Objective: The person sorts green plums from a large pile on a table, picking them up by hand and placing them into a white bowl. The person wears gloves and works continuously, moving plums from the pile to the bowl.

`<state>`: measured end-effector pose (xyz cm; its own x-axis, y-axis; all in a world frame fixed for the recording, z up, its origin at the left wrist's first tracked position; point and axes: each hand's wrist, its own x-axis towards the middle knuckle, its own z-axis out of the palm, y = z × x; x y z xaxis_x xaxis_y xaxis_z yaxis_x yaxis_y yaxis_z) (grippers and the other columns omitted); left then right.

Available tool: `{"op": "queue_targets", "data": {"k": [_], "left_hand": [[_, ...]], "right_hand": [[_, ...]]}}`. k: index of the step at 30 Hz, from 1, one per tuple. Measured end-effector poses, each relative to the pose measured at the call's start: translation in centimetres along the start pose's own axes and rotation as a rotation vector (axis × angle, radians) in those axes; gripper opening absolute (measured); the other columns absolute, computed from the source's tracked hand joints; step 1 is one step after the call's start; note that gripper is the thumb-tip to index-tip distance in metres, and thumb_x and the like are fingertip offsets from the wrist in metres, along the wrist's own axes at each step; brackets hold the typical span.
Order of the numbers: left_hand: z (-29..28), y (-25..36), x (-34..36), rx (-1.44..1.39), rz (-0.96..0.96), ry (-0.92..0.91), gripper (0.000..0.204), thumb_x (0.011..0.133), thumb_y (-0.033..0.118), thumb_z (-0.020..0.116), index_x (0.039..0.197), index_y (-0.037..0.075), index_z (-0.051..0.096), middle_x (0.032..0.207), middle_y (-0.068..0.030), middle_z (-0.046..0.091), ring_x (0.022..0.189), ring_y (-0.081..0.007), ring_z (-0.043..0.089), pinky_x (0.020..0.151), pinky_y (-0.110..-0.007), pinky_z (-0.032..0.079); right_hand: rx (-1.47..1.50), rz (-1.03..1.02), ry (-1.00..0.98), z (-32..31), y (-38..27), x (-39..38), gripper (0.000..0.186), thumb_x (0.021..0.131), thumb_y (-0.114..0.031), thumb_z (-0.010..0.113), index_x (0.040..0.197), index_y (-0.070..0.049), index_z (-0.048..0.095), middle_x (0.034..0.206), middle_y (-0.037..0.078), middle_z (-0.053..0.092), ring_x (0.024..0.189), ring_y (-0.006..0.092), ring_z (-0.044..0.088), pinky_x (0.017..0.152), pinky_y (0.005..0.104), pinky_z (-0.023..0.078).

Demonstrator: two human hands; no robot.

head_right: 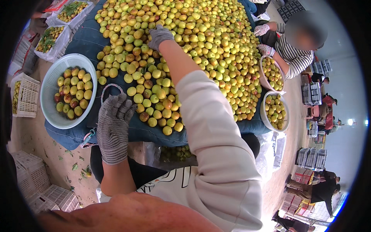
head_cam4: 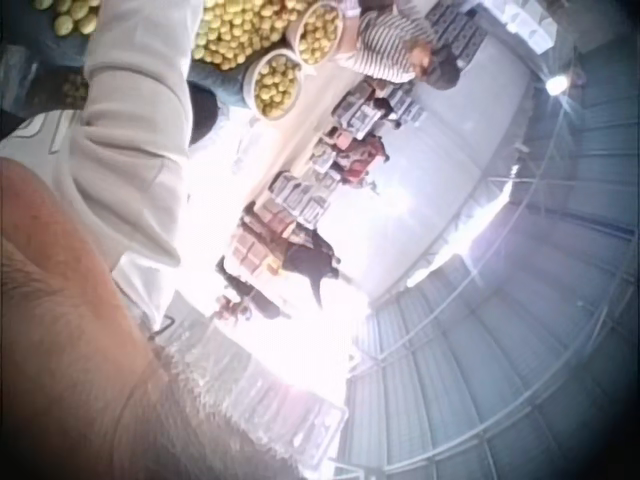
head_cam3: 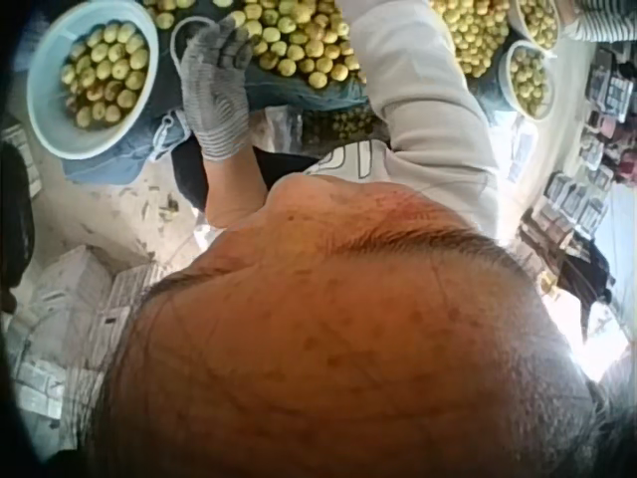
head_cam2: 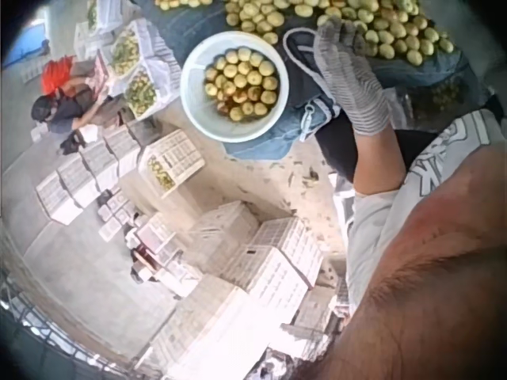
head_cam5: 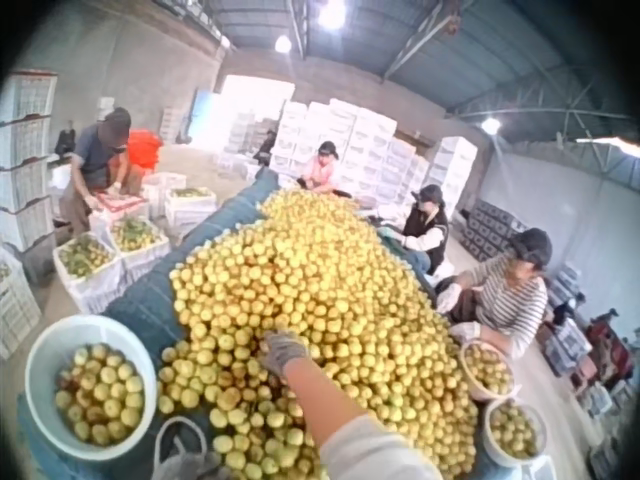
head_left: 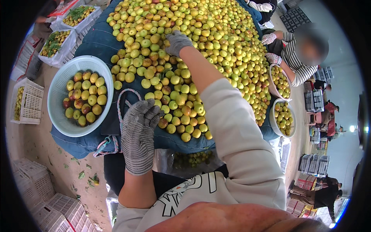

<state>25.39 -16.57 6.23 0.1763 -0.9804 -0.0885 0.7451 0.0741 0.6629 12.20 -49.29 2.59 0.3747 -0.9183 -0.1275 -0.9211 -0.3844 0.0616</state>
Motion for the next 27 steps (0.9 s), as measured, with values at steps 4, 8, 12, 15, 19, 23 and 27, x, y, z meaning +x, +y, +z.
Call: {"op": "queue_targets", "data": {"k": [4, 8, 12, 15, 19, 23, 27], "left_hand": [[0.6, -0.1, 0.2, -0.031, -0.043, 0.049, 0.047, 0.096, 0.034, 0.059, 0.13, 0.002, 0.053, 0.129, -0.0179, 0.058, 0.117, -0.0313, 0.059, 0.105, -0.048, 0.046], [0.7, 0.3, -0.1, -0.095, -0.098, 0.079, 0.045, 0.096, 0.031, 0.061, 0.129, 0.002, 0.055, 0.127, -0.0162, 0.06, 0.114, -0.0297, 0.061, 0.103, -0.047, 0.047], [0.3, 0.1, -0.2, -0.237, -0.102, 0.034, 0.038, 0.098, 0.028, 0.059, 0.127, 0.003, 0.055, 0.124, -0.0141, 0.062, 0.111, -0.0275, 0.063, 0.1, -0.044, 0.049], [0.4, -0.2, -0.5, -0.217, -0.124, 0.025, 0.046, 0.093, 0.032, 0.064, 0.128, 0.004, 0.055, 0.126, -0.0154, 0.061, 0.112, -0.0282, 0.062, 0.101, -0.045, 0.048], [0.6, -0.2, -0.5, -0.144, -0.156, 0.073, 0.051, 0.09, 0.035, 0.067, 0.129, 0.005, 0.056, 0.127, -0.0157, 0.06, 0.112, -0.0285, 0.062, 0.102, -0.045, 0.048], [0.7, -0.9, 0.0, -0.148, -0.155, 0.049, 0.043, 0.093, 0.031, 0.063, 0.127, 0.005, 0.056, 0.125, -0.0143, 0.062, 0.11, -0.0268, 0.062, 0.1, -0.044, 0.049], [0.3, -1.3, 0.0, -0.254, -0.148, -0.008, 0.031, 0.1, 0.022, 0.056, 0.125, 0.005, 0.056, 0.122, -0.0127, 0.063, 0.108, -0.0243, 0.062, 0.099, -0.041, 0.05]], "right_hand": [[0.025, 0.064, -0.142, 2.4, -0.1, 2.9, 0.062, 0.087, -0.037, 0.066, 0.141, -0.014, 0.049, 0.148, 0.015, 0.039, 0.128, 0.0314, 0.053, 0.102, 0.043, 0.05], [0.249, 0.076, -0.227, 0.0, 1.2, 2.2, 0.055, 0.086, -0.039, 0.067, 0.136, -0.017, 0.056, 0.143, 0.013, 0.043, 0.118, 0.0309, 0.058, 0.097, 0.0432, 0.053], [-0.05, -0.131, -0.158, -0.1, 2.2, -1.1, 0.041, 0.091, -0.028, 0.062, 0.131, -0.016, 0.061, 0.139, 0.013, 0.046, 0.111, 0.0292, 0.062, 0.093, 0.0411, 0.055], [-0.227, -0.14, -0.273, -0.1, 0.5, -3.5, 0.043, 0.088, -0.021, 0.067, 0.131, -0.016, 0.062, 0.138, 0.012, 0.048, 0.111, 0.0287, 0.063, 0.092, 0.043, 0.055], [-0.418, -0.128, -0.376, -0.4, -3.2, -3.1, 0.053, 0.082, -0.017, 0.077, 0.133, -0.013, 0.06, 0.139, 0.009, 0.053, 0.114, 0.0284, 0.063, 0.087, 0.0435, 0.055], [-0.473, -0.061, -0.382, 0.9, -3.7, -2.1, 0.061, 0.078, -0.023, 0.082, 0.134, -0.012, 0.059, 0.14, 0.008, 0.052, 0.116, 0.0276, 0.062, 0.085, 0.0412, 0.055], [-0.561, -0.123, -0.324, 0.5, -3.2, -2.8, 0.062, 0.079, -0.032, 0.08, 0.133, -0.013, 0.059, 0.134, 0.01, 0.053, 0.112, 0.0276, 0.063, 0.084, 0.0405, 0.055]]}}
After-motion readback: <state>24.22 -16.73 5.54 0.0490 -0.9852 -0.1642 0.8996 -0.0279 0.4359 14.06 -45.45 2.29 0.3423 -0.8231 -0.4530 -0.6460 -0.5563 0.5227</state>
